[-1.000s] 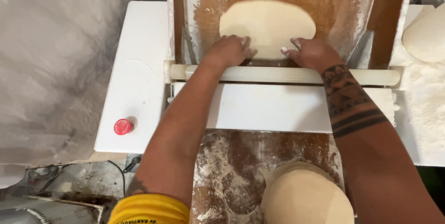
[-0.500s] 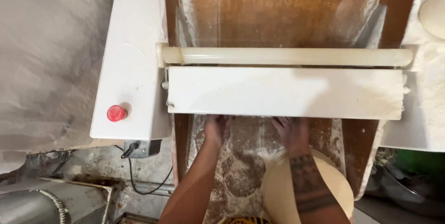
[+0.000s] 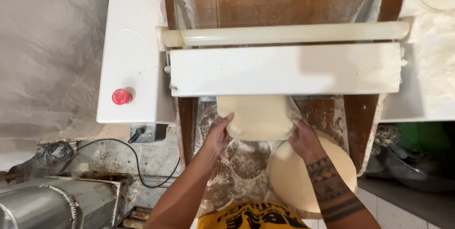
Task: Flatten dough balls and pass them through a mechanical dough sheeter to create thin sheets.
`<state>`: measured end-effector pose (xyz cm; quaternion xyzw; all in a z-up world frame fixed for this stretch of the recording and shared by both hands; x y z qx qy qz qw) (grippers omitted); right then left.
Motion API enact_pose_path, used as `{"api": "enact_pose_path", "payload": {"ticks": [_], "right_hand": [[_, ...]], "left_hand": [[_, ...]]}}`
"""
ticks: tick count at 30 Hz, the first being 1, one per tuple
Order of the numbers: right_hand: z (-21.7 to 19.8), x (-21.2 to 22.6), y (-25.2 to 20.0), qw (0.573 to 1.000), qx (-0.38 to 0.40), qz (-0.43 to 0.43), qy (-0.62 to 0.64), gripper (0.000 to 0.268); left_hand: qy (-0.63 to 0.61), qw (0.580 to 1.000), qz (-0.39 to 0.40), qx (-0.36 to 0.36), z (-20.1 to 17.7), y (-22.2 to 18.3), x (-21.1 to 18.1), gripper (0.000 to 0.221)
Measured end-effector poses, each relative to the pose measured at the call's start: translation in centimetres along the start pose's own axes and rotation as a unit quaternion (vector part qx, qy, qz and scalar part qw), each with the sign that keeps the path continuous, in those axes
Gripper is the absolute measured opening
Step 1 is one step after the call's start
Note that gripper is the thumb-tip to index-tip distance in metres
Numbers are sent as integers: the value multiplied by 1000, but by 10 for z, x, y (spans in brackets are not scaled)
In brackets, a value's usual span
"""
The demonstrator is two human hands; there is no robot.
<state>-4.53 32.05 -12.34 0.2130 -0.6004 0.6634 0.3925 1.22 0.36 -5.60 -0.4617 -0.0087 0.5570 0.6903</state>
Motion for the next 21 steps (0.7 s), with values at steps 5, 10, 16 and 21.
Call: {"api": "enact_pose_path", "payload": {"ticks": [5, 10, 16, 21], "right_hand": [[0, 28, -100, 988, 21, 23, 152, 7], [-48, 48, -137, 989, 30, -21, 143, 9], [-67, 105, -203, 991, -19, -58, 121, 14], [-81, 144, -288, 986, -154, -54, -37, 32]], "left_hand": [[107, 993, 40, -8, -5, -60, 8, 39], [110, 993, 35, -12, 13, -103, 23, 31], [144, 988, -50, 4, 96, -165, 30, 28], [172, 980, -86, 59, 125, -214, 45, 35]]}}
Point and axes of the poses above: each hand's wrist, its own y-axis towards the middle knuckle, its own z-axis out of the palm, x = y × z, the point moved 3 cm from there along y, towards the middle knuckle, and after that the axes turned 1 degree about -y, right-handed, at the moved point
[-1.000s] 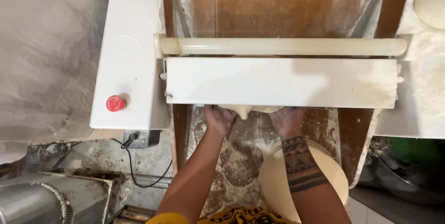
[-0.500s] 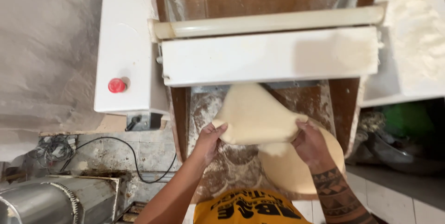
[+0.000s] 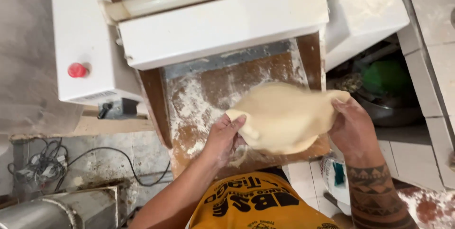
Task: Flatten dough balls and pass them through a mechanical dough sheeter to create thin sheets.
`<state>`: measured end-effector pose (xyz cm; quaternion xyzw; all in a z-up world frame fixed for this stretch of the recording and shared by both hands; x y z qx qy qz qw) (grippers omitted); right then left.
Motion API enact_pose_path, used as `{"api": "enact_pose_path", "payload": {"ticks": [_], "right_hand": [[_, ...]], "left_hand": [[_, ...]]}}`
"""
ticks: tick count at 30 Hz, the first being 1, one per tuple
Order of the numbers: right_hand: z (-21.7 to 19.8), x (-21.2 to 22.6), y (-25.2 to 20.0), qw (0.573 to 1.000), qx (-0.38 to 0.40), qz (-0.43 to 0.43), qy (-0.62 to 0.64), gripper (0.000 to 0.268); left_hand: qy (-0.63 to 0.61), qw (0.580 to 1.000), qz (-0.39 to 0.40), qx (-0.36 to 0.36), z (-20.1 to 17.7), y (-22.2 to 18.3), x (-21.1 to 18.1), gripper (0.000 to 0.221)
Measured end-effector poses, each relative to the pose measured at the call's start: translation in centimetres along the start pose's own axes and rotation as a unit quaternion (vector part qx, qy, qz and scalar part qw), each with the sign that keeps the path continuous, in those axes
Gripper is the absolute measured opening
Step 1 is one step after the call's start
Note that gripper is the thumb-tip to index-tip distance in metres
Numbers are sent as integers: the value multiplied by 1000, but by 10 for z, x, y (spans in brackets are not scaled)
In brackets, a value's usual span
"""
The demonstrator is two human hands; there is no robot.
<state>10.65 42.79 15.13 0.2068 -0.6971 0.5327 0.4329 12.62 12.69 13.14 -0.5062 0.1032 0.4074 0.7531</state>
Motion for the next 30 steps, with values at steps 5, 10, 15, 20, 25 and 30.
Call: {"api": "enact_pose_path", "payload": {"ticks": [5, 10, 15, 20, 25, 30], "right_hand": [[-56, -112, 32, 989, 48, 55, 132, 34], [-90, -187, 30, 988, -13, 146, 45, 54], [-119, -229, 62, 990, 0, 131, 44, 53], [-98, -245, 105, 987, 13, 144, 71, 52], [-79, -245, 115, 975, -54, 183, 114, 50], [-59, -223, 100, 966, -74, 212, 132, 69]], "left_hand": [[-1, 998, -53, -33, -47, 65, 129, 38], [164, 977, -79, -109, -62, 63, 158, 55], [247, 951, -16, -188, -46, 59, 148, 57], [227, 946, 27, -232, -59, 125, 180, 68], [95, 957, -21, -273, -42, 123, 168, 76], [-4, 979, -66, -193, 2, 98, 143, 80]]}}
Point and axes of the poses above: each hand's wrist, its own y-axis towards the middle knuckle, its own z-axis out of the palm, x = y × z, the point moved 3 cm from there along y, towards the middle knuckle, and after that the axes turned 1 degree about -y, right-handed, at the moved point
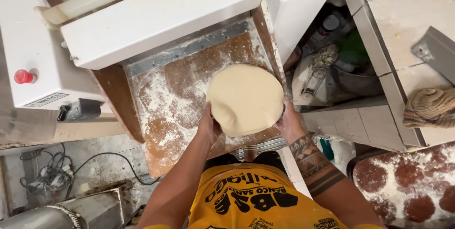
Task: Flatten dough balls and pass them through a mechanical dough sheeter to create thin sheets.
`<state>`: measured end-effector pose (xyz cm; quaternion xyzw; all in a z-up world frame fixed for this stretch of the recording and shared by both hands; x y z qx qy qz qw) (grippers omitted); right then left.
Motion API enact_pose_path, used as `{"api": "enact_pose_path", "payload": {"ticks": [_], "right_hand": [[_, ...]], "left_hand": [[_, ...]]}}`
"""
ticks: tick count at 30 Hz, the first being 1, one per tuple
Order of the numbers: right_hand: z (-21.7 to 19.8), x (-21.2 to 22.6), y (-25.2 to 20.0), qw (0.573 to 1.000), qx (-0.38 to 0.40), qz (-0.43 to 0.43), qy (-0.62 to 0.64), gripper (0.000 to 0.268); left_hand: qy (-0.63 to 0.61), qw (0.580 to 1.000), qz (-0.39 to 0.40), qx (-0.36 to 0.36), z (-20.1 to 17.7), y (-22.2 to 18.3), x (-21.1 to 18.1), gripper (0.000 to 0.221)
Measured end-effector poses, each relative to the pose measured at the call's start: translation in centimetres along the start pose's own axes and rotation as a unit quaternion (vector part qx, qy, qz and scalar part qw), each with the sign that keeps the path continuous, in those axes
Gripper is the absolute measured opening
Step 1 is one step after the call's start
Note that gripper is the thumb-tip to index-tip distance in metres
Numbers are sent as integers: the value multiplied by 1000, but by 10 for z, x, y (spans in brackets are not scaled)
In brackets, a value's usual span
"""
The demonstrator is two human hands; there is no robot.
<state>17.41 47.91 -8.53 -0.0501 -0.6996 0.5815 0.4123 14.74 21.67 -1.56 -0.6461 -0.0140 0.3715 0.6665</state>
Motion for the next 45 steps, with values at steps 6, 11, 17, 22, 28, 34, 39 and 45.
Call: {"api": "enact_pose_path", "payload": {"ticks": [6, 11, 17, 22, 28, 34, 39, 45], "right_hand": [[4, -4, 10, 997, 13, -48, -61, 64], [3, -3, 2, 986, -5, -165, -10, 41], [49, 29, -83, 984, 21, -51, 170, 52], [23, 7, -62, 935, 36, -322, -140, 59], [57, -25, -15, 978, 60, -146, 133, 50], [40, -31, -5, 980, 80, -75, 164, 63], [26, -9, -87, 982, 126, -28, 138, 70], [-60, 15, -181, 960, 164, -73, 214, 87]], "left_hand": [[135, 989, 42, -49, -3, -1, 0, 90], [159, 980, 95, -72, 9, -33, -16, 93], [-12, 998, -36, 56, 16, -41, -38, 92], [-31, 994, -76, 72, 18, -25, -33, 98], [77, 994, -21, 76, 22, 0, -17, 82], [178, 980, 81, 30, 6, 31, -9, 75], [159, 969, 144, 126, 6, -21, -23, 61], [255, 938, 124, 201, 51, -134, -7, 61]]}}
Point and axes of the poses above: each hand's wrist, its own y-axis towards the middle knuckle, its own z-axis out of the palm, x = y × z, the point moved 3 cm from there along y, towards the middle knuckle, and after that the axes turned 1 degree about -y, right-handed, at the moved point
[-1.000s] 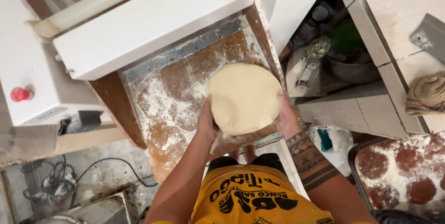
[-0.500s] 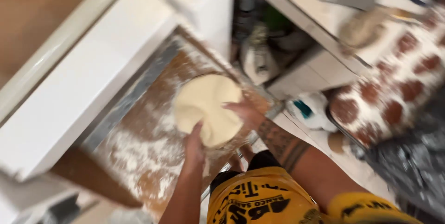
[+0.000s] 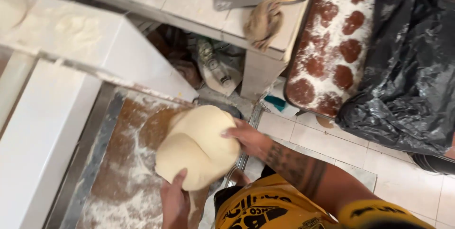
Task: Flatten dough balls and pass them through a mechanical dough sheeter to create thin sheets.
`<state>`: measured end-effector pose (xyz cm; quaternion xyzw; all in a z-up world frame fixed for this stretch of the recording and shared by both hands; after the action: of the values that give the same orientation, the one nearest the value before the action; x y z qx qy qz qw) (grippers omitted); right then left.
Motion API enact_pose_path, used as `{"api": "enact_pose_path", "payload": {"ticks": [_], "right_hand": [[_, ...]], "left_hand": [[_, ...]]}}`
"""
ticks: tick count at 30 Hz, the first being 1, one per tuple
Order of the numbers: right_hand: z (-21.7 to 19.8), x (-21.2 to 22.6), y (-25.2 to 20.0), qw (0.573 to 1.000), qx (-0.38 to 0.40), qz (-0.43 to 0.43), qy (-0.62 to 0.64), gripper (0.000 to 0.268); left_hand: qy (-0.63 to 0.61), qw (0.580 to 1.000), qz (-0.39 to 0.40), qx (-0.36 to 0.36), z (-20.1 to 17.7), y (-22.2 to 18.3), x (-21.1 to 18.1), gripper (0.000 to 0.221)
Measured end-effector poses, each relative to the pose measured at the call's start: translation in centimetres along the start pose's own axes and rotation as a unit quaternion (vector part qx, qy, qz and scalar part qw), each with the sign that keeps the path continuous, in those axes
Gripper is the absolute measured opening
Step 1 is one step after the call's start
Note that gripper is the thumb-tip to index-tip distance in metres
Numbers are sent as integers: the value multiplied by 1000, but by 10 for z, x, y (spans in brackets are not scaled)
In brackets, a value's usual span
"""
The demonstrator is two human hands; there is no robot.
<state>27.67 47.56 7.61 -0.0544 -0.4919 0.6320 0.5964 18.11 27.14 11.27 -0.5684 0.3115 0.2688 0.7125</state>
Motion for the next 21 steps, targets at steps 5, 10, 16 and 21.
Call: {"api": "enact_pose_path", "payload": {"ticks": [5, 10, 16, 21], "right_hand": [[-81, 57, -91, 991, 47, -118, 49, 103], [-187, 123, -153, 970, -205, -97, 83, 78], [-325, 208, -161, 903, -305, -284, 105, 54], [-410, 239, -122, 858, -280, -381, 203, 44]], "left_hand": [[51, 980, -187, 42, 95, -51, 16, 82], [-15, 975, -159, 155, 205, -37, 112, 72], [-75, 964, -93, 236, 403, -21, 169, 53], [-66, 958, -93, 262, 508, 11, 186, 57]]}}
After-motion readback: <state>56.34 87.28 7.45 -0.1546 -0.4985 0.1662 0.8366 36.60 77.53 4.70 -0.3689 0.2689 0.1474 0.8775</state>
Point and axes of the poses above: each hand's wrist, its own y-axis towards the middle knuckle, its own z-axis out of the palm, x = y × z, the point moved 3 cm from there along y, towards the middle knuckle, and after that the axes turned 1 degree about -y, right-handed, at the moved point
